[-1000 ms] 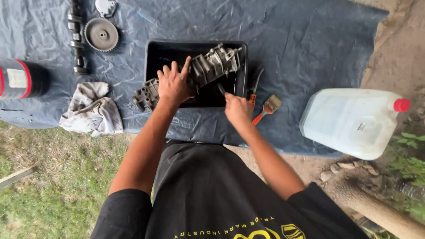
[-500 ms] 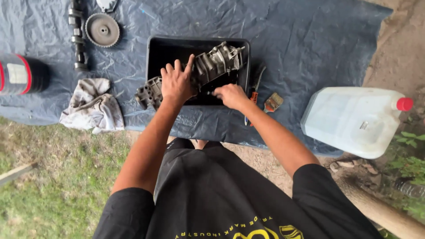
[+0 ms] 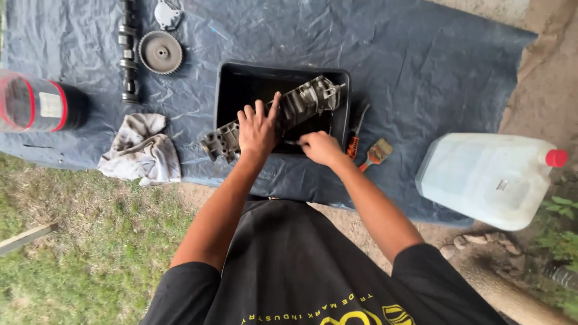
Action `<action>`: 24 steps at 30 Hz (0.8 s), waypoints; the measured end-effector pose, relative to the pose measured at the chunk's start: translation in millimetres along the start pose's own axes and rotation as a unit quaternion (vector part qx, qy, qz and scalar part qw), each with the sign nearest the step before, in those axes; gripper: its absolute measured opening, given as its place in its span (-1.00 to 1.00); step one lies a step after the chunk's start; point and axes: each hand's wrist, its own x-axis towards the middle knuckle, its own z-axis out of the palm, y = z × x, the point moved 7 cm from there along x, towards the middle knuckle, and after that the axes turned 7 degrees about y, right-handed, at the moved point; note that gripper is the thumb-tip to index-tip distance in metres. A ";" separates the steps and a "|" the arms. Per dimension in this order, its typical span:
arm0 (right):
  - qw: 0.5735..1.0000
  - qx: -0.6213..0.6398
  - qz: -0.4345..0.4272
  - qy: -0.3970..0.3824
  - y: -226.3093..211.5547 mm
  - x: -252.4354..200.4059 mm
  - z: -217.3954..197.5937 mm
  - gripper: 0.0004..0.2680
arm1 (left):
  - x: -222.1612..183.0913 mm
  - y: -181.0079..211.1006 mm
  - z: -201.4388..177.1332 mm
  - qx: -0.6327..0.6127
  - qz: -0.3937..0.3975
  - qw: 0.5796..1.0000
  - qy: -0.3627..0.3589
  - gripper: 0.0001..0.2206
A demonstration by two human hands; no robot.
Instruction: Cleaning a metal engine component using a brush and cleaning solution in a tray
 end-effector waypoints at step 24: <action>0.974 -0.207 -0.093 -0.017 -86.9 233.4 0.7 -0.84 | 13.7 2.1 54.5 -0.039 -0.010 0.996 0.073 -0.41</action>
